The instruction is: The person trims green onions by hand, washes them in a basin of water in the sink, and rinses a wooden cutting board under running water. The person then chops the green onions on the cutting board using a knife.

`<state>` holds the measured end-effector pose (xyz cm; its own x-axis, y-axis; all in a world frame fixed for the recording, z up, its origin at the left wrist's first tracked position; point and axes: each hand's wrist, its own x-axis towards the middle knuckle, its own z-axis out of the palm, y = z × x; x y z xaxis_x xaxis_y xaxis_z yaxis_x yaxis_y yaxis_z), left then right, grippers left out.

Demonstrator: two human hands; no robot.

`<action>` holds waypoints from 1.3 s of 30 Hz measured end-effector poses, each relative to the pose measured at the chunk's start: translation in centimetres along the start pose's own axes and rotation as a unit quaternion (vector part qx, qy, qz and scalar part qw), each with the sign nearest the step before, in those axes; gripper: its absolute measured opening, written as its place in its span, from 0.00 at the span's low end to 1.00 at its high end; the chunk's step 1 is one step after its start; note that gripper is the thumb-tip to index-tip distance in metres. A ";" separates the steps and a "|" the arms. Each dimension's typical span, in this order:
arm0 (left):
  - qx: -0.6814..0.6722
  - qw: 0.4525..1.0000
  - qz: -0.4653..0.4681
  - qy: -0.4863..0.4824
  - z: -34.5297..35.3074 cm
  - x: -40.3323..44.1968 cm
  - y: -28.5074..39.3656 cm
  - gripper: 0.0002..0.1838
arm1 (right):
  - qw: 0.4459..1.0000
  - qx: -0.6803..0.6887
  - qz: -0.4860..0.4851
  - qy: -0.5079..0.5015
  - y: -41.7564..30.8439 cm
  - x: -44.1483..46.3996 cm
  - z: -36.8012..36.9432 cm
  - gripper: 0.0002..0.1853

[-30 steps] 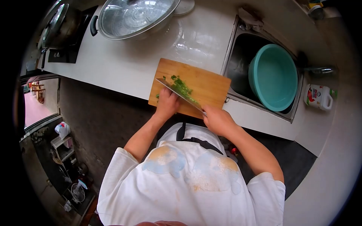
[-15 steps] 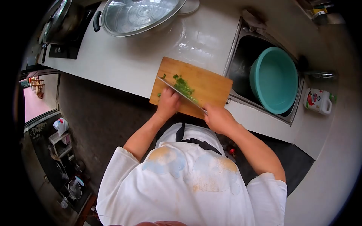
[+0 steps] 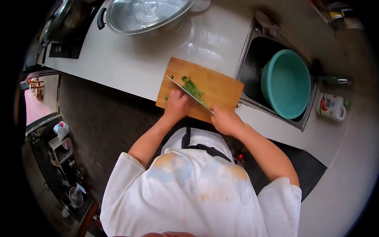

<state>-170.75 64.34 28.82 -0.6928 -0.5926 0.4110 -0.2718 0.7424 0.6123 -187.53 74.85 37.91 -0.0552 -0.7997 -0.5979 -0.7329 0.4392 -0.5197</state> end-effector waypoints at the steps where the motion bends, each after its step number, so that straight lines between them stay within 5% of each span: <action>1: 0.009 1.000 -0.002 -0.009 0.0 -0.1 -0.1 0.07 | 1.000 0.019 -0.021 0.009 0.7 0.7 1.0 0.13; 11: 0.042 0.999 0.025 0.005 0.3 0.0 -0.8 0.07 | 0.998 -0.001 -0.029 0.063 -0.7 -0.8 0.0 0.13; 16: 0.018 1.000 0.008 0.008 0.1 0.2 -0.5 0.07 | 0.998 -0.023 0.056 -0.028 -0.3 -2.8 -1.1 0.14; 22: -0.003 1.000 0.015 0.001 0.2 -0.3 -0.4 0.07 | 0.996 -0.005 -0.050 0.076 0.3 1.7 2.1 0.12; 29: -0.005 1.000 0.004 0.021 0.2 -0.1 -0.6 0.07 | 1.000 -0.001 0.023 -0.009 -0.6 -2.0 -0.8 0.12; 39: 0.016 1.000 0.002 0.024 -0.1 0.1 -0.2 0.07 | 0.999 -0.008 -0.022 0.030 -1.5 -0.3 -0.5 0.13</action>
<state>-170.73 64.09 28.77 -0.6609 -0.6033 0.4465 -0.2909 0.7543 0.5886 -186.71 74.20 39.13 -0.0625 -0.8412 -0.5371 -0.7467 0.3965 -0.5341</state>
